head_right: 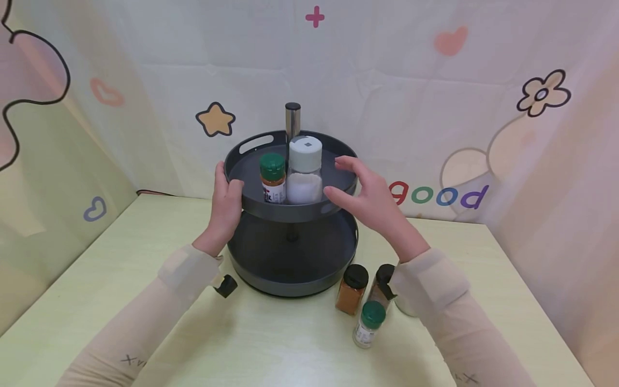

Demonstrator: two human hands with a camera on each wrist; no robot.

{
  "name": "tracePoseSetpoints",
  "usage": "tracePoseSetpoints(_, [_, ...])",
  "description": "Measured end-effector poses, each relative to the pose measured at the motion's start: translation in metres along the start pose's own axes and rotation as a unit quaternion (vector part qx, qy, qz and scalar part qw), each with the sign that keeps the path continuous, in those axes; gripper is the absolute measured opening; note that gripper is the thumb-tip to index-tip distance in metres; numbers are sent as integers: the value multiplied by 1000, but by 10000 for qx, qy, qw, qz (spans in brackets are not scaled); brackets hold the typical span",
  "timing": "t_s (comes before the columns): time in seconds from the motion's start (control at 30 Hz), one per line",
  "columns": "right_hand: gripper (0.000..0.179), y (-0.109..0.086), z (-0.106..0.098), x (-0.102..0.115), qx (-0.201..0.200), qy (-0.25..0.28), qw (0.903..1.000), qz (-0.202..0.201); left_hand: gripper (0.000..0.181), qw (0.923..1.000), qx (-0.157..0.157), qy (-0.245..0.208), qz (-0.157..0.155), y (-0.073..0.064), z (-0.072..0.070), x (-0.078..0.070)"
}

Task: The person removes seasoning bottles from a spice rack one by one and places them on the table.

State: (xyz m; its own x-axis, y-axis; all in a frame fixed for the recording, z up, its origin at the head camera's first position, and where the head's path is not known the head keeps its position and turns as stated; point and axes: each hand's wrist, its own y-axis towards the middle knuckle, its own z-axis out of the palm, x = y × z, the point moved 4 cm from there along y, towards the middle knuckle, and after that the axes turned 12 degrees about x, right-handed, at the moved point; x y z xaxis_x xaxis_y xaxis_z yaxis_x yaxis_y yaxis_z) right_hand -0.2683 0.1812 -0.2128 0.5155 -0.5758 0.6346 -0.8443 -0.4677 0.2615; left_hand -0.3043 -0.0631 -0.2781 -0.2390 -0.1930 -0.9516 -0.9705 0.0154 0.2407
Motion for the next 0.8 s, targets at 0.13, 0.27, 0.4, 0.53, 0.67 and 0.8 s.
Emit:
tracePoseSetpoints(0.13, [57, 7, 1, 1, 20, 148, 9996, 218, 64, 10000, 15, -24, -2, -1, 0, 0])
tracePoseSetpoints(0.27, [58, 13, 4, 3, 60, 253, 9987, 430, 63, 10000, -4, -9, 39, -1, 0, -1])
tracePoseSetpoints(0.4, [59, 18, 8, 4, 88, 317, 9985, 434, 63, 10000, -33, 24, 77, -1, 0, -2])
tracePoseSetpoints(0.53, [62, 23, 12, 3, 153, 340, 9985, 413, 63, 9999, -56, 40, 90, -2, 0, -3])
tracePoseSetpoints(0.67, [65, 27, 15, 4, 251, 445, 9979, 388, 63, 9999, -67, 44, 102, -2, 0, -2])
tracePoseSetpoints(0.8, [67, 31, 18, 6, 382, 622, 9967, 345, 63, 9999, -50, 39, 122, -1, 0, -1])
